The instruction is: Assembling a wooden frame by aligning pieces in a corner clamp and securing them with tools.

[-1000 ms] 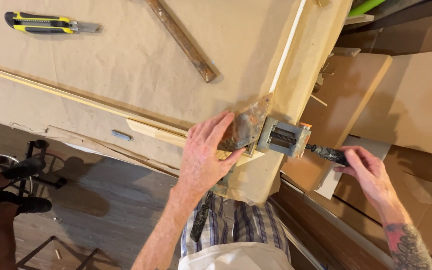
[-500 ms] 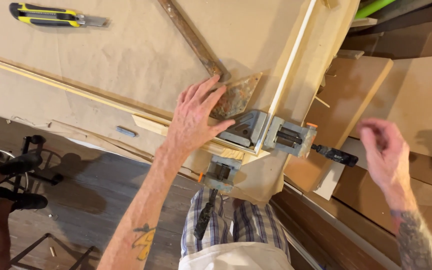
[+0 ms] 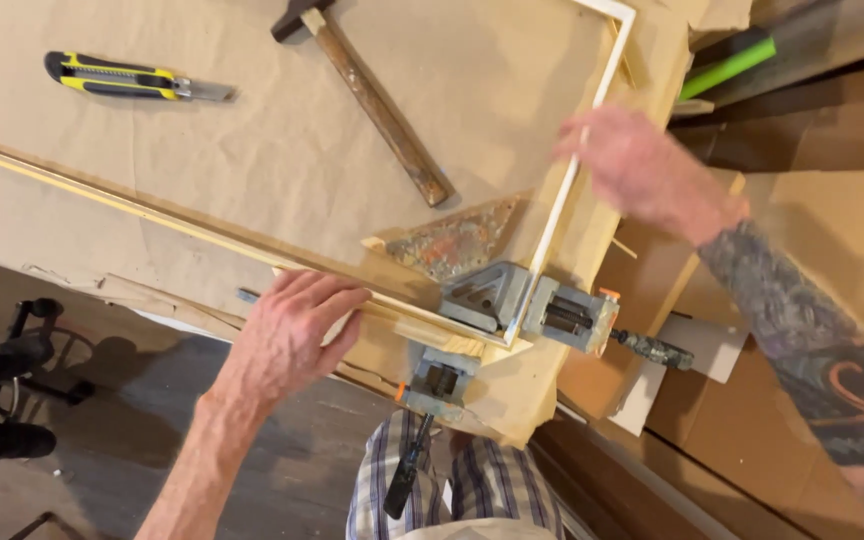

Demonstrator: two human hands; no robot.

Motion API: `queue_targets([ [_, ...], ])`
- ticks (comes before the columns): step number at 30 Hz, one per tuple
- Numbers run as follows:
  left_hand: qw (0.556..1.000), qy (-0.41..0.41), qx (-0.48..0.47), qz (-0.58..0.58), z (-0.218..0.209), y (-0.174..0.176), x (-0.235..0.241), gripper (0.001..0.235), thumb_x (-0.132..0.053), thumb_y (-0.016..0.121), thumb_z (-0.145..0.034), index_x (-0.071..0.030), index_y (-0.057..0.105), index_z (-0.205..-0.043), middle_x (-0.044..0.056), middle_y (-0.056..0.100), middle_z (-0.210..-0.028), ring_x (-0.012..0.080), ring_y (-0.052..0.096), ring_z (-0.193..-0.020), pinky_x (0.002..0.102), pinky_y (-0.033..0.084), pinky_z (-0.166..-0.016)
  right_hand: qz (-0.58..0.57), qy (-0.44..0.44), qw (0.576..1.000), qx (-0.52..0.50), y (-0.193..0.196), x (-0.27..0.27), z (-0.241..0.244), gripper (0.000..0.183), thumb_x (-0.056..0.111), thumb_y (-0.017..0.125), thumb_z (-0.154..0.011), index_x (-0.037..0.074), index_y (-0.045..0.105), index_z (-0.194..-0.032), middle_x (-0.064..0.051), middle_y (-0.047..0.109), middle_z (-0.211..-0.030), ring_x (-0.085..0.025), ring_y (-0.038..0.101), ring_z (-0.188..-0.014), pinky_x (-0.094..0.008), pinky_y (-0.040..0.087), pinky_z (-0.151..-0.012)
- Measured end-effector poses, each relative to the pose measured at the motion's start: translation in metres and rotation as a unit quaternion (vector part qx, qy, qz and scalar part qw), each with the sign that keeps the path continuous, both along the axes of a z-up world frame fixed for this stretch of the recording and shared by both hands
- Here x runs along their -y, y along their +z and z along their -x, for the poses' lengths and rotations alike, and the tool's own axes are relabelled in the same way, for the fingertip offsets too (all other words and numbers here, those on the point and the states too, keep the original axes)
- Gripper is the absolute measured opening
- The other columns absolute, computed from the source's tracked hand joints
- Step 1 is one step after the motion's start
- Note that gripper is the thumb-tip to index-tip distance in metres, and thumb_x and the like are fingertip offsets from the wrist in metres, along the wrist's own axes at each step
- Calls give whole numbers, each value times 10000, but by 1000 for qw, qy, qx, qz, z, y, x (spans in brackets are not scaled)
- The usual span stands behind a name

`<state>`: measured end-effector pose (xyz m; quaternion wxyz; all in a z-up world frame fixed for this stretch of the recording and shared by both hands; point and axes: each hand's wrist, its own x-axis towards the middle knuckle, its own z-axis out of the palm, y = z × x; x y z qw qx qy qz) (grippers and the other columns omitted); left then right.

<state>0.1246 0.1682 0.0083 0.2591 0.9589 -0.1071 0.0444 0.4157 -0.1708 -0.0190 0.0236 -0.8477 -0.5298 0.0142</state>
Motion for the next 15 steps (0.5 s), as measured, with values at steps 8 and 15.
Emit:
queue_targets([
  [8,991,-45,-125,16,-17,-34,6,383,-433,485,-1016,-132,714,-1075,94,717,-936,299,717,-980,482,491,-1004,3,174,981,82,-35,7,34,212,173,730,-855,218,644,-1044,-7,593,-1233,-203,546,-1255,-440,429,-1104],
  [15,980,-51,-192,17,-26,-24,7,344,-402,526,-967,-136,735,-1025,92,705,-902,270,714,-925,421,546,-910,-18,160,985,70,-41,22,36,141,184,668,-945,230,646,-1077,30,597,-1150,-153,555,-1209,-431,418,-1111],
])
